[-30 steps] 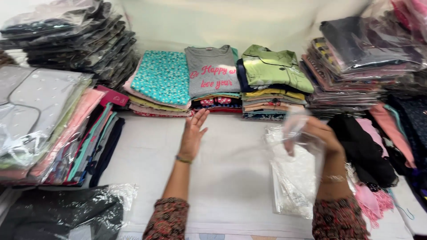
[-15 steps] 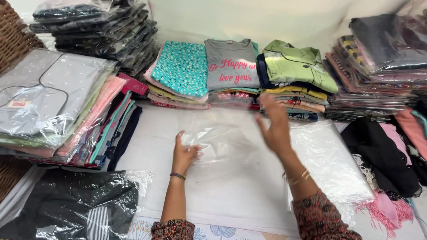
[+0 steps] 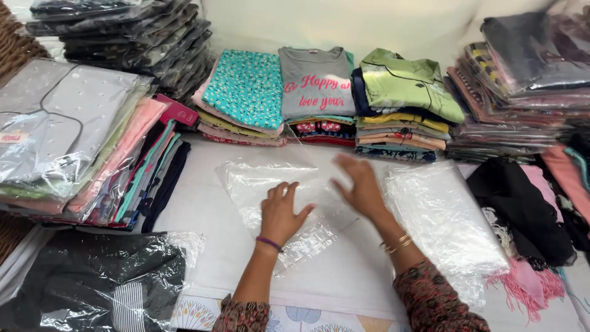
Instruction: The person folds and places several shirts into clear plastic bags on a table. They handle each shirt one at a time, fold it, insert it into a bag, and set the packaged item aside. The shirts include green, gray, and navy floral patterns.
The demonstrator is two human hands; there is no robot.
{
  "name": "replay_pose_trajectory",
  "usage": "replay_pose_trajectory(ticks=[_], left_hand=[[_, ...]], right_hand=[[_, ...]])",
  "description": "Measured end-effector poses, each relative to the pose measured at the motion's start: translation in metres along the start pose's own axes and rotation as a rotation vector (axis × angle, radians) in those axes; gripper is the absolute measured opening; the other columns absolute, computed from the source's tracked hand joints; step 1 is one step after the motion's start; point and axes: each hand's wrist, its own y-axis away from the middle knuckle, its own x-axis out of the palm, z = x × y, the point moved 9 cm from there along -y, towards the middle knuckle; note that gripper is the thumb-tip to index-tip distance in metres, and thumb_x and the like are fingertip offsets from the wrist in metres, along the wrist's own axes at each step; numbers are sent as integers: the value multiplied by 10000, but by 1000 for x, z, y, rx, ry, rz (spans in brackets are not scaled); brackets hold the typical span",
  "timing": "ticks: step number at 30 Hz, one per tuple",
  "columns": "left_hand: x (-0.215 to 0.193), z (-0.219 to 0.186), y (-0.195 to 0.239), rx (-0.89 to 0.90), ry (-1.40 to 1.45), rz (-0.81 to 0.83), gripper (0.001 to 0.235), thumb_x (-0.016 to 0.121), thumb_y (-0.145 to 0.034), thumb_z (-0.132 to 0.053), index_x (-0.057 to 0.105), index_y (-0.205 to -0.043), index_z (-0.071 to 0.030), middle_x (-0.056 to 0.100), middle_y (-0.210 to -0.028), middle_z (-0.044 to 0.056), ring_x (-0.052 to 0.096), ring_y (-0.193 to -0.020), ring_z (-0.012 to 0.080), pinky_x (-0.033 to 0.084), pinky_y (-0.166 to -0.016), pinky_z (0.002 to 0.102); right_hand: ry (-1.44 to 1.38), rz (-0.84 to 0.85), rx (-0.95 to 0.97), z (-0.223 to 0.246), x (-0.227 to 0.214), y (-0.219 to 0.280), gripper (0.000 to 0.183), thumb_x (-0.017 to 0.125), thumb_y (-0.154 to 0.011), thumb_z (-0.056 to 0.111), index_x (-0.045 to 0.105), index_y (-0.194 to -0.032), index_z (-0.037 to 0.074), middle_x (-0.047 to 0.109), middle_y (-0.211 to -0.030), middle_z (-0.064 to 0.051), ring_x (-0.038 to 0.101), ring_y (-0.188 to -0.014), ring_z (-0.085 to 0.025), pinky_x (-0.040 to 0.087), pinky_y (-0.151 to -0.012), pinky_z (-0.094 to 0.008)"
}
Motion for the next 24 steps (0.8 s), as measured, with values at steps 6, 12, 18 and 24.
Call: replay_pose_trajectory(ticks=[6,12,18,24], left_hand=[[100,-65,33,155,-95,511,775,776,-797,-525,535,-1367,-59,574,-1262,176,598,-1093,339,546,-830,437],[18,-56,10,28,1206,13,213,564,-1105,-194,647,-1200,-22,649,-937,99,621,-788,188,528,-682,324],[-27,35,60,-204,1701,-562,220,591,-1052,-113,468,-1228,-68,656,-1115,113,707,-995,211,582,-875,376],[30,84,132,-707,1785,-558,480,628,-919,-56,397,-1329,-152,670,-1142,141,705,-1013,193,569,-933,360]], right_hand=[[-305,-409,191,-54,-99,20,287,714,-1003,243,725,-1256,107,737,-1283,-78,685,-1227,-221,513,-1091,-384],[-698,-606,415,-62,-102,58,358,620,-1071,338,690,-1314,83,688,-1312,-127,643,-1232,-250,503,-1083,-375],[-545,-331,89,32,-74,21,662,442,-1053,621,528,-1499,140,456,-1631,-126,382,-1532,-316,259,-1247,-472],[-80,589,82,59,93,26,794,497,-918,665,295,-1601,313,153,-1714,-52,142,-1560,-312,55,-1200,-620]])
